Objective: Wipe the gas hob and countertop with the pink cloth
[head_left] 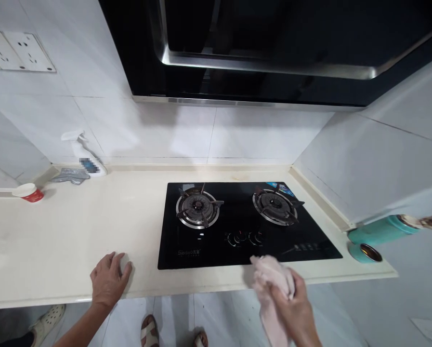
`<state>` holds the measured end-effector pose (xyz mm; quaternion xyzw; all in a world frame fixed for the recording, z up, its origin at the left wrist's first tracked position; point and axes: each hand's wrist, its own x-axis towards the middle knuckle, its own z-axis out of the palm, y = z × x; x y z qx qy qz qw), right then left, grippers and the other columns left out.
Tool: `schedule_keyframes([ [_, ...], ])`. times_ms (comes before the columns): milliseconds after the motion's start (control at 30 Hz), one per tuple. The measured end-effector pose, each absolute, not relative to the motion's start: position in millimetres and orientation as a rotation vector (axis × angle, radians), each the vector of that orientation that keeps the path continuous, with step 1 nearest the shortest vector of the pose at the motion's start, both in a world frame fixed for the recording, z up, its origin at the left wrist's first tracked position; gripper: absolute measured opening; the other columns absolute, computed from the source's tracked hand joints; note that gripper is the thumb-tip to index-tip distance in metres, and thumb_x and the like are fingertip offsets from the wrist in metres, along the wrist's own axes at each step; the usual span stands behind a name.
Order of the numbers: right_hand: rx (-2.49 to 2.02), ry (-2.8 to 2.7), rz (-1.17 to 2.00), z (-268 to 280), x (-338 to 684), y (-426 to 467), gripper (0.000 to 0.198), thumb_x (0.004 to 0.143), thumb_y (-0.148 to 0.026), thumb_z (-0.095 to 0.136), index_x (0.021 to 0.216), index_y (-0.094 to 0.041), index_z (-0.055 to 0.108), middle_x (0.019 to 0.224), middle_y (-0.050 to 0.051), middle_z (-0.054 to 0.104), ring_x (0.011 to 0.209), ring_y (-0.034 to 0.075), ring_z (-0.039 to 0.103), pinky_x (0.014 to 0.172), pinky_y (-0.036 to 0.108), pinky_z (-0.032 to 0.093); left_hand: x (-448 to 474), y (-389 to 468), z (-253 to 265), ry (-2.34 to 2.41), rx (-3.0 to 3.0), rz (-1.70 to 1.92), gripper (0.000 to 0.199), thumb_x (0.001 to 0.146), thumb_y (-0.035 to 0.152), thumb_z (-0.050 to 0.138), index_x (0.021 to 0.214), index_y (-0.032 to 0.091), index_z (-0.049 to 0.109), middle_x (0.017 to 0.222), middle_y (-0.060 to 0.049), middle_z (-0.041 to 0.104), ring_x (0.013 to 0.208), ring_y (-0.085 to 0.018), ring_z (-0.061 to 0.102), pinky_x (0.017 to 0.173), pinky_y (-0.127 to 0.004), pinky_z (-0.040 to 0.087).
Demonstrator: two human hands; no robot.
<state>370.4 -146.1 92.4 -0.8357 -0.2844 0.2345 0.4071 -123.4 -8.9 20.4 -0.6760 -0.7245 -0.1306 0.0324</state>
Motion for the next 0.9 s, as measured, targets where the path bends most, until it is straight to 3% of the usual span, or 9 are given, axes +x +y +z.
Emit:
schedule_keyframes([
  [133,-1.941,-0.883,0.095,134.5,421.7,-77.6,0.073,0.07,-0.053,0.064,0.135,-0.02,0.057,0.128,0.012,0.063,0.114,0.033,0.06,0.099,0.046,0.048,-123.4,-8.5,21.1,-2.257,-2.086,-0.404,0.045,0.094,0.047,0.041,0.121,0.021,0.065,0.133,-0.015,0.059,0.132,-0.032,0.047,0.106,-0.051,0.037],
  [233,-1.841,-1.195,-0.004,145.3,453.6,-19.6,0.061,0.075,-0.044,0.061,0.131,-0.021,0.063,0.133,0.012,0.056,0.121,0.031,0.056,0.107,0.046,0.043,-122.9,-8.4,21.8,-2.274,-2.076,-0.404,0.042,0.093,0.047,0.043,0.12,0.023,0.065,0.132,-0.014,0.059,0.132,-0.031,0.047,0.107,-0.05,0.037],
  [400,-1.89,-1.759,0.282,126.4,463.1,67.5,0.055,0.067,-0.027,0.074,0.122,-0.025,0.073,0.135,0.01,0.055,0.126,0.029,0.051,0.112,0.044,0.037,-123.5,-7.8,20.6,-2.278,-2.069,-0.42,0.042,0.092,0.047,0.043,0.12,0.025,0.065,0.133,-0.014,0.059,0.132,-0.031,0.047,0.107,-0.05,0.038],
  [600,-1.907,-1.968,0.646,78.3,451.7,103.1,0.036,0.065,-0.014,0.067,0.098,-0.019,0.081,0.103,0.005,0.071,0.098,0.018,0.064,0.094,0.031,0.046,-125.3,-8.4,16.9,-2.259,-2.077,-0.429,0.045,0.093,0.049,0.04,0.121,0.023,0.065,0.134,-0.014,0.058,0.133,-0.031,0.047,0.107,-0.051,0.037],
  [733,-1.991,-1.942,0.714,74.3,484.0,96.7,0.046,0.056,-0.009,0.069,0.1,-0.02,0.08,0.101,0.005,0.075,0.09,0.021,0.066,0.089,0.032,0.049,-124.8,-9.0,17.6,-2.26,-2.086,-0.436,0.047,0.093,0.05,0.039,0.121,0.022,0.065,0.134,-0.015,0.057,0.133,-0.032,0.046,0.106,-0.052,0.037],
  [900,-2.074,-1.871,0.696,77.8,518.3,77.4,0.046,0.061,-0.015,0.068,0.106,-0.019,0.078,0.109,0.007,0.076,0.097,0.025,0.068,0.092,0.036,0.049,-124.1,-8.5,19.8,-2.266,-2.091,-0.426,0.048,0.094,0.05,0.038,0.121,0.022,0.066,0.133,-0.015,0.057,0.133,-0.031,0.047,0.107,-0.051,0.037],
])
